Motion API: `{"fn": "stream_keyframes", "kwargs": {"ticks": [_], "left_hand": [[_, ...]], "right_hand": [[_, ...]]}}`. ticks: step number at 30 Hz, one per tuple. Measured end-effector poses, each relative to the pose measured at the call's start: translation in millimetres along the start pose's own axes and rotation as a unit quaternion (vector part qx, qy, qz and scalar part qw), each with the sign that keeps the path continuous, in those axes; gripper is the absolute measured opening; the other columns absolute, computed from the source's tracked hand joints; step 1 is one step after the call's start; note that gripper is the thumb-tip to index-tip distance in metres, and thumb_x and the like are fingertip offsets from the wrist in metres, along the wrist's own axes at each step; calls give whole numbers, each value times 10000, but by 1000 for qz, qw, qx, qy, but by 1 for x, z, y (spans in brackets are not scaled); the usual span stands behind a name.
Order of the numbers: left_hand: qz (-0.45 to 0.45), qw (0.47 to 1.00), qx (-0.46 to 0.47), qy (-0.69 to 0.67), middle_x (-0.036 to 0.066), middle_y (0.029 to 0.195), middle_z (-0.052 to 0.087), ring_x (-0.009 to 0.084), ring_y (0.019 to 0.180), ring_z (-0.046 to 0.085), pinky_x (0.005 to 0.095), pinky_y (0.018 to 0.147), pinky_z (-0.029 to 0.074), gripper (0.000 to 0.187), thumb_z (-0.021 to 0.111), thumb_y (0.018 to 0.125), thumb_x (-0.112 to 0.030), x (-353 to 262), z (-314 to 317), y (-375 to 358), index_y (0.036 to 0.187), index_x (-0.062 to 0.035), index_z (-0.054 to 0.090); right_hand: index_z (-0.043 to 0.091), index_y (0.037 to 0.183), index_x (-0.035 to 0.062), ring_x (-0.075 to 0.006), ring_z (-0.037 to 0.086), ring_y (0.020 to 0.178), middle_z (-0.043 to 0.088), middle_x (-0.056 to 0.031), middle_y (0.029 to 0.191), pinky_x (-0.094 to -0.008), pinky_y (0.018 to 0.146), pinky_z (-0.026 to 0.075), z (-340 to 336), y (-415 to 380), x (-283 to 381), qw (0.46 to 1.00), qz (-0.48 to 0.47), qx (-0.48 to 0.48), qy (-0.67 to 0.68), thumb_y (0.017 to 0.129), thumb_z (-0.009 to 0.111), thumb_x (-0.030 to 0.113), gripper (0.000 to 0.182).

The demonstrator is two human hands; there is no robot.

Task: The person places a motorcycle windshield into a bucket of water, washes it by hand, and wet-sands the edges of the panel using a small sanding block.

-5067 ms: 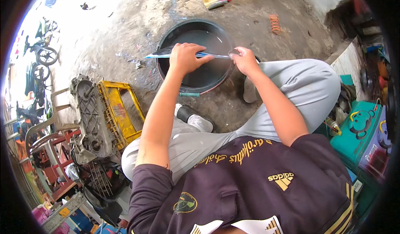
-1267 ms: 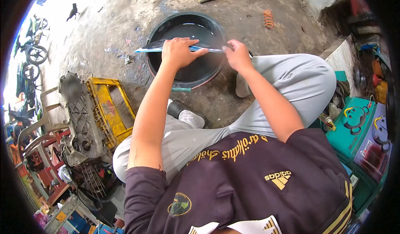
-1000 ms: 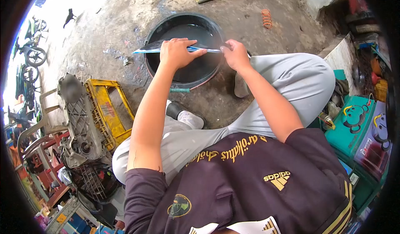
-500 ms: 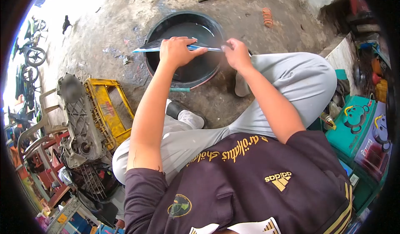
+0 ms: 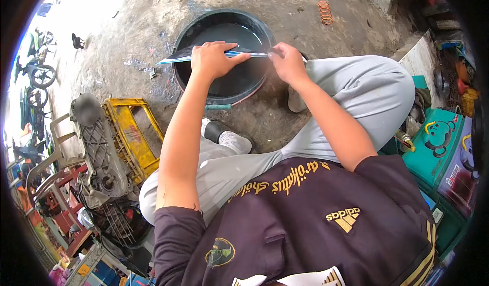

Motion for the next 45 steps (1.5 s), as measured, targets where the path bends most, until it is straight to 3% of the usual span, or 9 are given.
{"fn": "stream_keyframes", "kwargs": {"ticks": [13, 17, 23, 25, 31, 34, 39, 40, 45], "left_hand": [[7, 1000, -5, 11, 55, 1349, 692, 254, 1296, 607, 468, 1097, 412, 774, 563, 807, -856, -3, -1, -2, 1277, -269, 747], [3, 1000, 7, 5, 52, 1362, 685, 254, 1314, 593, 471, 1101, 407, 787, 558, 805, -862, -2, 0, 0, 1291, -271, 740], [4, 1000, 3, 13, 52, 1363, 684, 258, 1323, 585, 485, 1103, 400, 793, 558, 798, -869, 0, 3, 2, 1299, -280, 735], [11, 1000, -3, 9, 51, 1369, 681, 257, 1322, 586, 489, 1100, 400, 790, 561, 797, -867, 1, 3, 1, 1299, -282, 735], [9, 1000, 2, 8, 47, 1353, 692, 251, 1314, 591, 482, 1084, 412, 769, 572, 799, -854, -1, 1, 2, 1279, -280, 747], [7, 1000, -2, 13, 43, 1339, 699, 250, 1306, 595, 475, 1079, 415, 766, 572, 800, -854, -1, 1, 1, 1272, -278, 751], [0, 1000, -4, 20, 42, 1347, 694, 253, 1304, 596, 476, 1080, 411, 769, 568, 802, -854, -2, -1, 1, 1278, -278, 748], [2, 1000, 2, 21, 42, 1349, 692, 256, 1304, 595, 479, 1081, 410, 770, 567, 802, -855, -3, 0, 0, 1279, -278, 747], [9, 1000, -12, 20, 43, 1341, 696, 261, 1299, 598, 489, 1069, 414, 772, 560, 806, -856, -1, -1, -1, 1280, -275, 747]], "right_hand": [[658, 991, 10, -253, 690, 726, 711, -147, 799, -383, 673, 508, 13, -12, -7, 995, -22, -89, 31, 913, 696, 131, 149], [657, 1011, 14, -281, 698, 756, 715, -165, 830, -395, 720, 523, 15, -7, -16, 994, 43, -65, 71, 915, 698, 136, 160], [647, 987, 12, -252, 700, 754, 712, -144, 818, -381, 705, 518, 20, -14, -11, 993, 29, -71, 95, 917, 698, 120, 138], [625, 1055, 16, -117, 607, 592, 673, -53, 749, -309, 556, 471, 14, -13, -15, 992, 44, -62, 101, 965, 676, 135, 158], [617, 1068, 9, -117, 594, 599, 667, -50, 748, -300, 569, 466, 15, -13, -19, 993, 8, -98, 64, 970, 667, 133, 166], [640, 1004, 23, -237, 666, 714, 683, -130, 781, -366, 678, 502, 15, -14, -21, 992, 35, -78, 92, 932, 696, 115, 130], [646, 1000, 25, -179, 655, 680, 684, -110, 753, -345, 652, 494, 24, -19, -5, 989, 22, -41, 140, 933, 698, 110, 120], [626, 1065, 34, -91, 574, 592, 647, -26, 742, -286, 543, 449, 29, -16, -11, 991, -26, -34, 128, 991, 653, 120, 116], [630, 1067, 35, -89, 578, 607, 645, -23, 739, -287, 550, 455, 18, -12, -24, 994, 22, -73, 78, 982, 671, 128, 132]]}}
Point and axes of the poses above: each hand's wrist, its own y-axis towards the middle knuckle, its own z-axis out of the palm, x = y × z, the point moved 3 cm from there along y, towards the middle knuckle
